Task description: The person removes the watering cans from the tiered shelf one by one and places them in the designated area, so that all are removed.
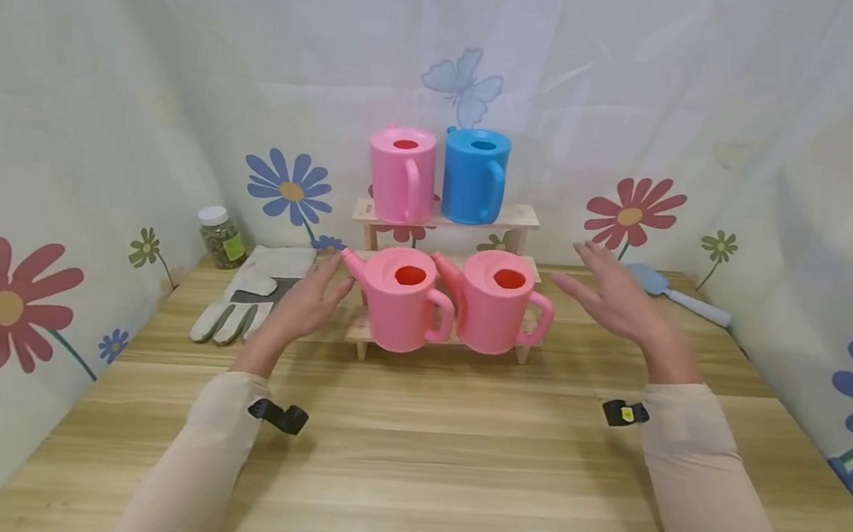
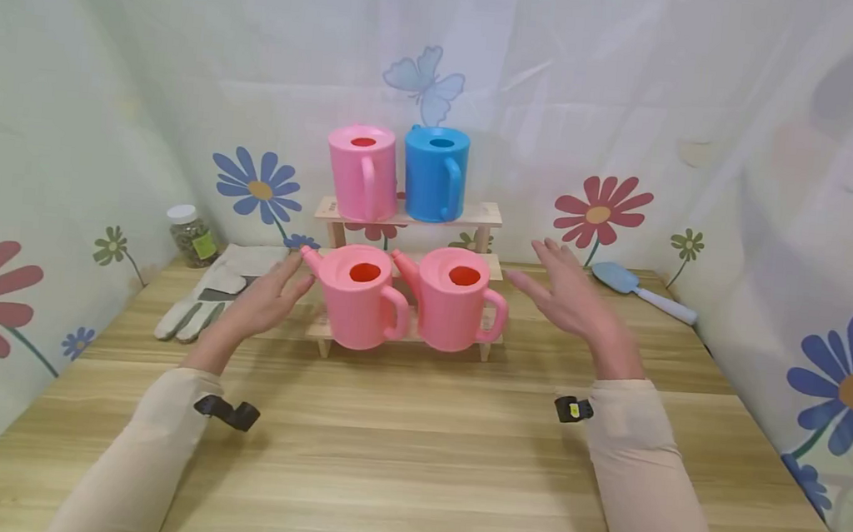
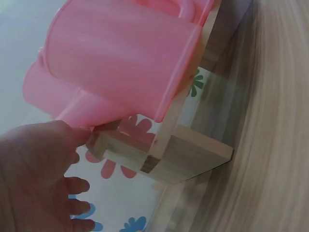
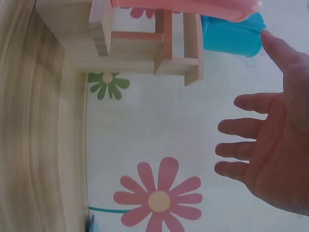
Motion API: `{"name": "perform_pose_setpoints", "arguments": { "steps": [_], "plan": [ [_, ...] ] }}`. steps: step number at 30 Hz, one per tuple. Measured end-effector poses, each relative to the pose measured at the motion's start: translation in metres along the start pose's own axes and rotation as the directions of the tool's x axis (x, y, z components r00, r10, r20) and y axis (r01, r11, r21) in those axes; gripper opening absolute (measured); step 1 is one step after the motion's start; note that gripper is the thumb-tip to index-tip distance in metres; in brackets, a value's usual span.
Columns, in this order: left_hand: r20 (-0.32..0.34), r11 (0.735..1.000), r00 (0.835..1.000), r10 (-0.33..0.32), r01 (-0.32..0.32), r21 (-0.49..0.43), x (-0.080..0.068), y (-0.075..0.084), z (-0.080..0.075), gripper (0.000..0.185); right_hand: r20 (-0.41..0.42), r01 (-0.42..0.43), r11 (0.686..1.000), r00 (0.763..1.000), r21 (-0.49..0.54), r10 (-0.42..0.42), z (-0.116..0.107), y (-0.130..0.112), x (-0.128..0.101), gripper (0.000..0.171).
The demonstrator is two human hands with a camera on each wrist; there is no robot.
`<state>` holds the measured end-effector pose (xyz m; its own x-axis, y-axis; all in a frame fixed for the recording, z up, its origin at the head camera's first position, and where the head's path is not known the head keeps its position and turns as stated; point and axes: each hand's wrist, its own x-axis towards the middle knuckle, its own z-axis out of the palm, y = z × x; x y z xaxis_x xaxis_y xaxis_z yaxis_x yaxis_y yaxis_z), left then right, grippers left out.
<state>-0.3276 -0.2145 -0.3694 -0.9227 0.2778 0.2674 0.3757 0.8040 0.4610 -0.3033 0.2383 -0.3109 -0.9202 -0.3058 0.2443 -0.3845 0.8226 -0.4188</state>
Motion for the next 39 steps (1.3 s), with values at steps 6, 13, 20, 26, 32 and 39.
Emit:
{"name": "perform_pose_setpoints", "arguments": {
  "steps": [6, 13, 20, 26, 32, 39],
  "plan": [
    [-0.018, 0.981, 0.999, 0.042, -0.045, -0.187, 0.001, 0.002, 0.011, 0.055, 0.093, 0.007, 0.992, 0.995, 0.129, -0.019, 0.003, -0.012, -0.003, 0.082],
    [-0.101, 0.945, 0.995, -0.001, -0.032, -0.324, 0.005, 0.002, 0.025, 0.047, 0.165, 0.044, 0.977, 0.983, 0.209, -0.079, 0.011, -0.02, -0.002, 0.069],
    [-0.077, 0.768, 0.988, -0.137, 0.056, -0.638, 0.006, 0.009, 0.034, 0.042, 0.2, 0.114, 0.952, 0.964, 0.284, -0.175, 0.017, -0.027, -0.001, 0.019],
    [-0.06, 0.676, 0.983, -0.175, 0.076, -0.733, 0.004, 0.021, 0.031, 0.042, 0.192, 0.125, 0.945, 0.963, 0.303, -0.189, 0.018, -0.032, -0.002, 0.01],
    [-0.051, 0.584, 0.979, -0.195, 0.074, -0.808, 0.01, 0.011, 0.042, 0.044, 0.17, 0.072, 0.927, 0.975, 0.367, -0.143, 0.014, -0.036, -0.004, 0.023],
    [-0.036, 0.57, 0.974, -0.226, 0.102, -0.815, 0.01, 0.011, 0.041, 0.043, 0.117, 0.059, 0.922, 0.987, 0.383, -0.112, 0.004, -0.039, -0.009, 0.025]
  ]
}}
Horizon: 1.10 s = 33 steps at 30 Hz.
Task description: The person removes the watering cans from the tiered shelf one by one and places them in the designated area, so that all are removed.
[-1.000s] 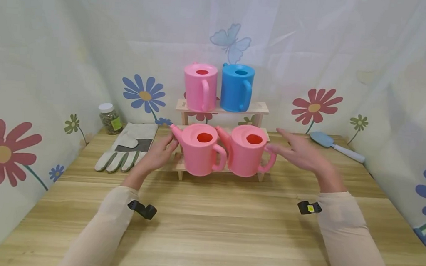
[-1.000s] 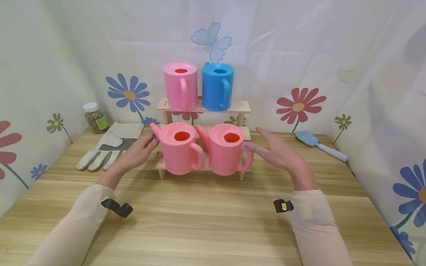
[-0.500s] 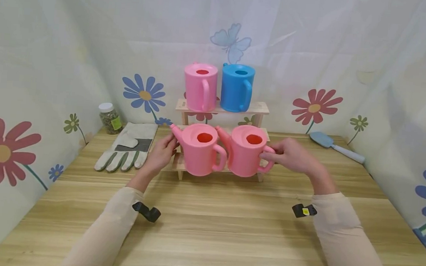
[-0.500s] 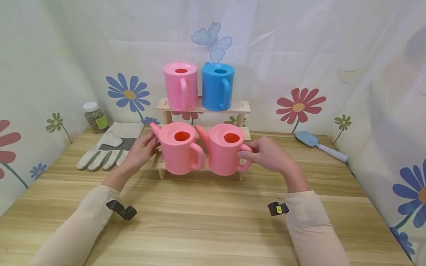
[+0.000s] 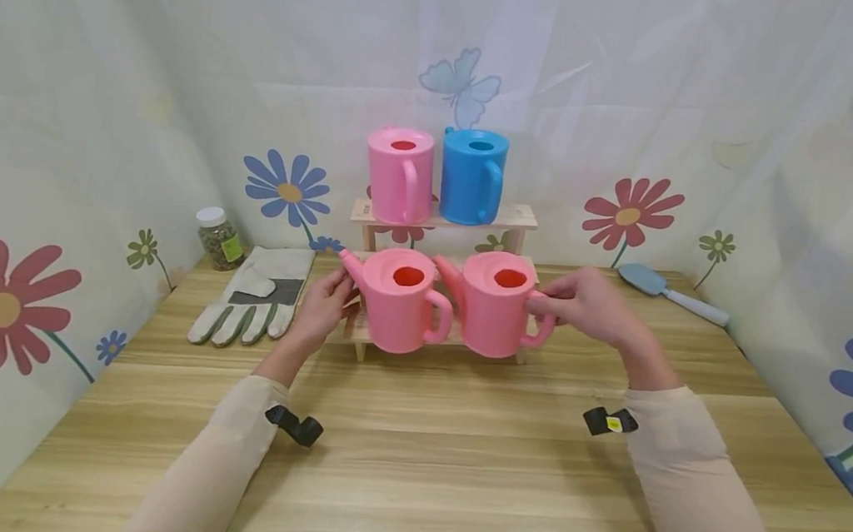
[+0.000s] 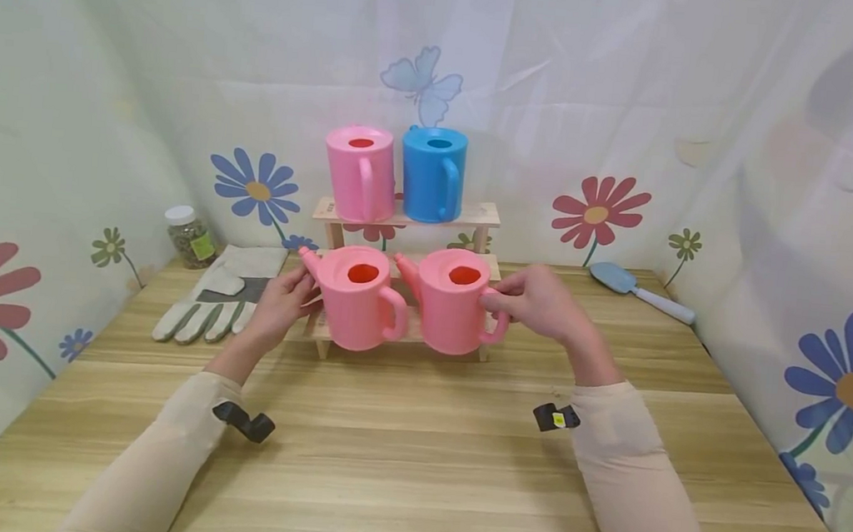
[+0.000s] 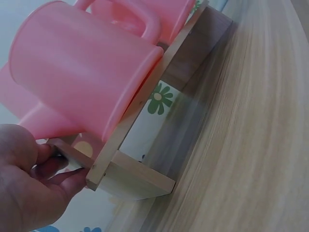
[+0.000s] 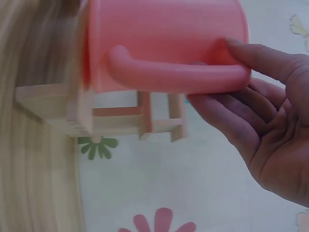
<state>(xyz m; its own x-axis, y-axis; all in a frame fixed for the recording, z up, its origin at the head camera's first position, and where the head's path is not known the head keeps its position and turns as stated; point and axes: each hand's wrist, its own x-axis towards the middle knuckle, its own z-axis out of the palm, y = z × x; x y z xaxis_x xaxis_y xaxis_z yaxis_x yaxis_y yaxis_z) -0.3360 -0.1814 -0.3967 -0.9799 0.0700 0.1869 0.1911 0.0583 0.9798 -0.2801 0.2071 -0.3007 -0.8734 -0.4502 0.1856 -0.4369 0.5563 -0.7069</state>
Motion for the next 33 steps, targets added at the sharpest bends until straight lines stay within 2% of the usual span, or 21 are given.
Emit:
{"name": "perform_pose_setpoints", "arguments": {
  "steps": [5, 9, 13, 17, 19, 22, 28, 33],
  "plan": [
    [-0.005, 1.0, 1.0, -0.013, 0.013, -0.006, 0.0, 0.001, -0.001, 0.042, -0.051, -0.066, 0.998, 0.997, -0.018, 0.065, -0.023, -0.018, -0.021, 0.029],
    [-0.007, 1.0, 1.0, -0.011, 0.011, -0.011, 0.001, 0.0, -0.001, 0.042, -0.152, -0.122, 0.992, 0.981, -0.022, 0.117, -0.047, -0.033, -0.045, 0.032],
    [-0.007, 1.0, 1.0, -0.009, 0.009, -0.006, 0.001, -0.002, -0.002, 0.043, -0.296, -0.159, 0.987, 0.945, -0.031, 0.143, -0.069, -0.036, -0.066, 0.034],
    [-0.003, 1.0, 1.0, -0.012, 0.012, -0.027, 0.001, 0.0, -0.001, 0.042, -0.405, -0.248, 0.969, 0.888, -0.019, 0.219, -0.081, -0.028, -0.074, 0.044],
    [0.0, 0.999, 1.0, -0.015, 0.015, -0.03, 0.0, 0.002, -0.001, 0.042, -0.445, -0.301, 0.953, 0.857, -0.022, 0.26, -0.081, -0.02, -0.07, 0.046],
    [0.002, 0.999, 1.0, -0.024, 0.024, -0.032, -0.001, 0.002, 0.0, 0.043, -0.472, -0.366, 0.93, 0.826, -0.036, 0.307, -0.075, -0.004, -0.056, 0.044],
    [0.008, 0.999, 1.0, -0.029, 0.029, -0.036, -0.002, 0.003, 0.0, 0.043, -0.463, -0.441, 0.895, 0.809, -0.071, 0.362, -0.057, 0.028, -0.023, 0.04],
    [0.0, 0.998, 1.0, -0.029, 0.029, -0.047, -0.001, 0.005, -0.001, 0.042, -0.486, -0.46, 0.887, 0.786, -0.047, 0.382, -0.04, 0.048, 0.001, 0.035]
  ]
}}
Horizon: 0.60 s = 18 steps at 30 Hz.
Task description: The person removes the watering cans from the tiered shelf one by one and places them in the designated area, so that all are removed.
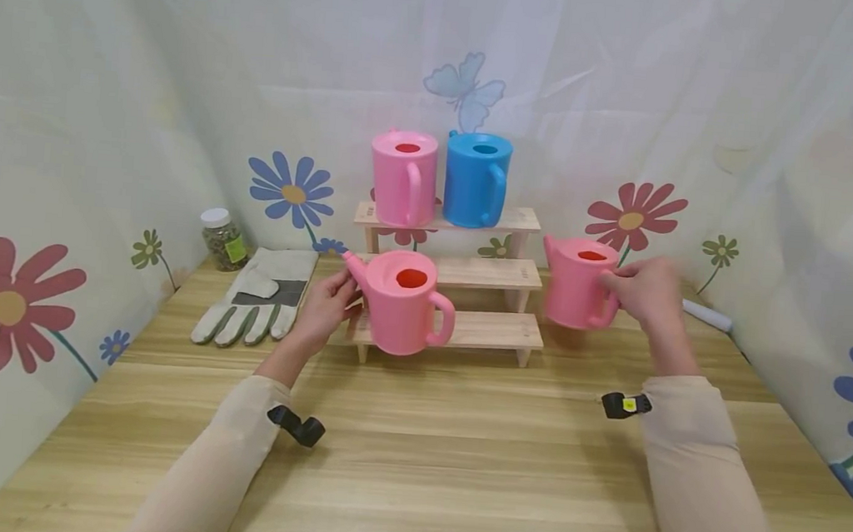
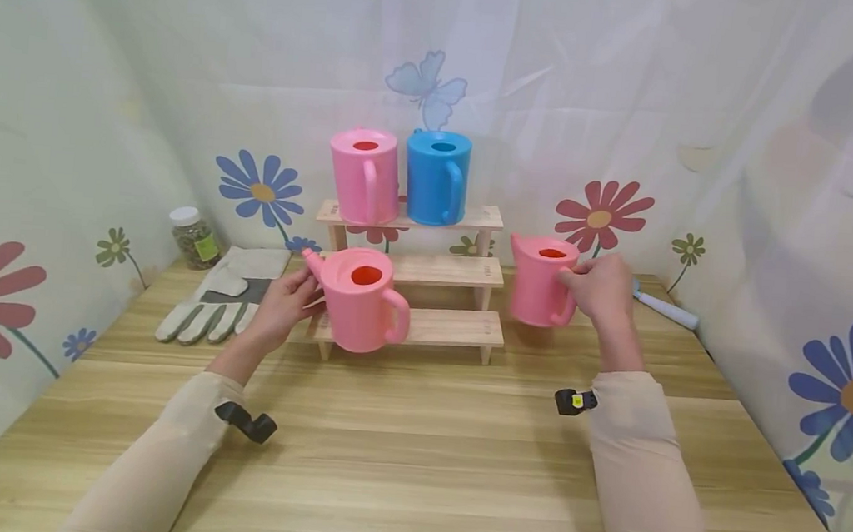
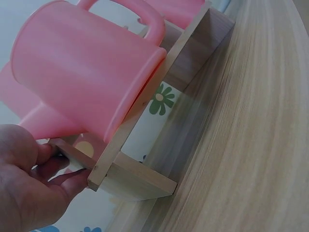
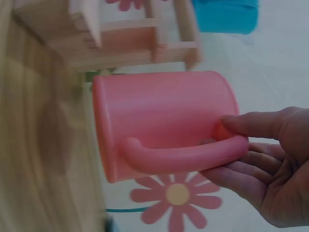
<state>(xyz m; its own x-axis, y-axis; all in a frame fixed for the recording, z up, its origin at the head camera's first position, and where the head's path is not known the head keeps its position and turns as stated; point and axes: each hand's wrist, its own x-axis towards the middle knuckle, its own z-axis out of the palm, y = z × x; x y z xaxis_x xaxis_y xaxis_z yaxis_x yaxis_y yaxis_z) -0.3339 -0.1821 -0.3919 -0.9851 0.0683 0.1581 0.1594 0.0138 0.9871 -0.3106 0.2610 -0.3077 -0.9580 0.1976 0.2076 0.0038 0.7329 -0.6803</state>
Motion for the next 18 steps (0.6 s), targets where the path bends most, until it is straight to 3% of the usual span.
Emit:
{"name": "perform_pose_setpoints", "arguments": {
  "steps": [7, 18],
  "plan": [
    [-0.008, 1.0, 1.0, 0.008, -0.008, -0.006, 0.001, 0.0, 0.0, 0.042, -0.064, 0.015, 1.0, 0.998, -0.015, -0.016, 0.031, 0.009, 0.014, 0.031],
    [-0.001, 1.0, 1.0, -0.001, 0.001, -0.017, -0.001, 0.002, 0.001, 0.041, -0.084, 0.044, 0.998, 0.996, 0.046, -0.04, 0.059, 0.024, 0.028, 0.034]
  ]
}}
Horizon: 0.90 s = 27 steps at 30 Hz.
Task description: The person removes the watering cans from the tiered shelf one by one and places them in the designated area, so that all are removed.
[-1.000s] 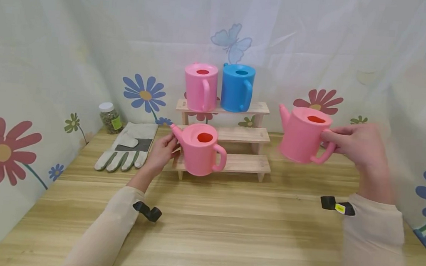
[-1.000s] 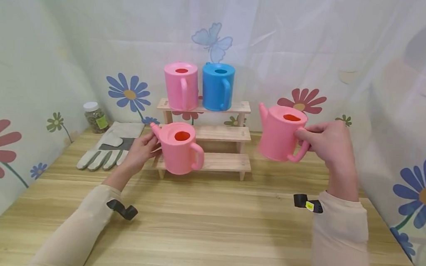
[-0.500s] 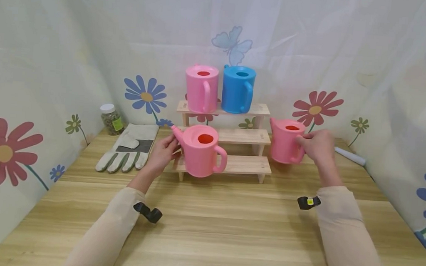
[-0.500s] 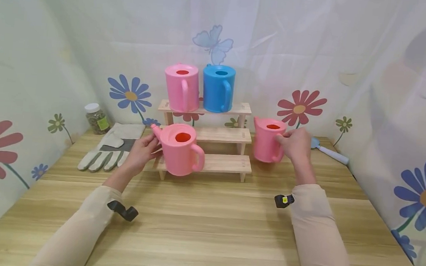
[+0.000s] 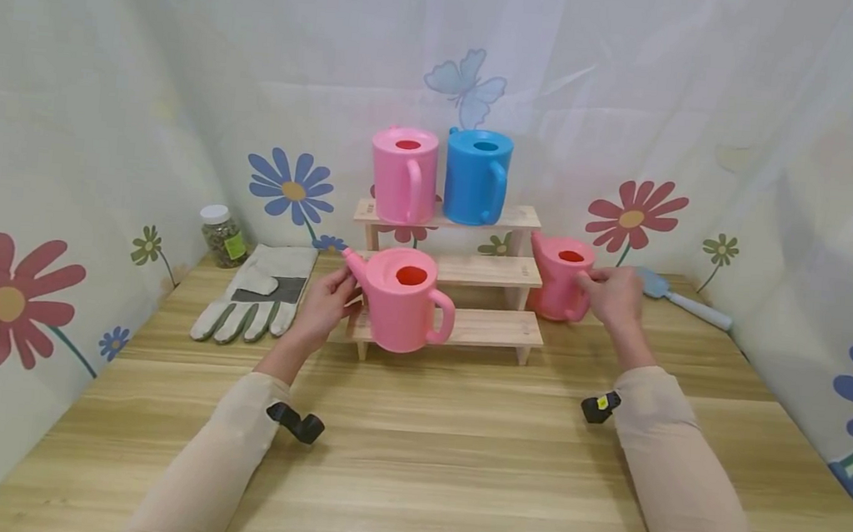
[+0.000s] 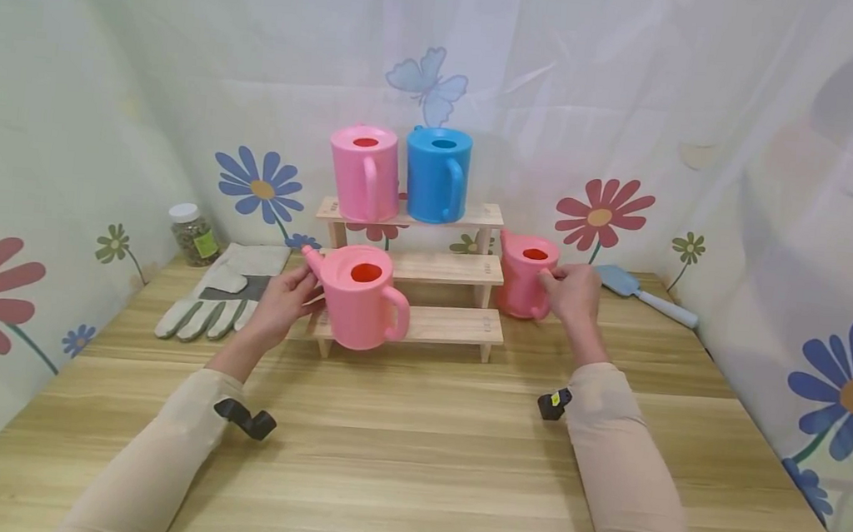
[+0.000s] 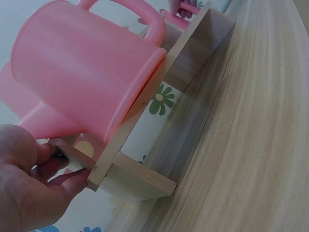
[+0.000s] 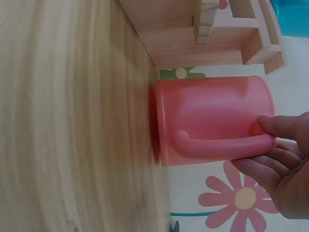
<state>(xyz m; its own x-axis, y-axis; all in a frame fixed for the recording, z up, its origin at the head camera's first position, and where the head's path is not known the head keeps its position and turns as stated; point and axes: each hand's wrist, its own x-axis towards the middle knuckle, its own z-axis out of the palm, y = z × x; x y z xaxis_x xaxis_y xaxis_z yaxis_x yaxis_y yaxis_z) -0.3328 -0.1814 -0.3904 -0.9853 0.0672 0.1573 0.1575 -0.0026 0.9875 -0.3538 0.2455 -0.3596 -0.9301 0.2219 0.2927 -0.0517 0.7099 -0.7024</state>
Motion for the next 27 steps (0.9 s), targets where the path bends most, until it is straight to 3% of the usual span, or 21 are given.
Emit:
{"name": "perform_pose_setpoints", "arguments": {
  "steps": [10, 17, 22, 27],
  "plan": [
    [-0.01, 1.0, 1.0, 0.002, -0.002, 0.018, 0.001, -0.003, 0.0, 0.042, -0.036, 0.087, 0.996, 0.996, 0.032, -0.086, 0.021, 0.003, 0.001, 0.032],
    [-0.006, 1.0, 1.0, -0.01, 0.01, 0.001, -0.001, 0.0, 0.0, 0.042, -0.038, 0.083, 0.995, 0.996, 0.052, -0.081, 0.024, 0.006, 0.003, 0.037],
    [-0.009, 1.0, 1.0, -0.014, 0.014, -0.006, -0.001, 0.001, 0.001, 0.041, -0.074, 0.103, 0.992, 0.992, 0.075, -0.098, 0.014, 0.0, 0.004, 0.045],
    [-0.011, 1.0, 1.0, -0.02, 0.02, -0.013, 0.0, 0.0, 0.001, 0.042, -0.124, 0.15, 0.981, 0.983, 0.124, -0.134, -0.007, -0.03, -0.007, 0.048]
  ]
}}
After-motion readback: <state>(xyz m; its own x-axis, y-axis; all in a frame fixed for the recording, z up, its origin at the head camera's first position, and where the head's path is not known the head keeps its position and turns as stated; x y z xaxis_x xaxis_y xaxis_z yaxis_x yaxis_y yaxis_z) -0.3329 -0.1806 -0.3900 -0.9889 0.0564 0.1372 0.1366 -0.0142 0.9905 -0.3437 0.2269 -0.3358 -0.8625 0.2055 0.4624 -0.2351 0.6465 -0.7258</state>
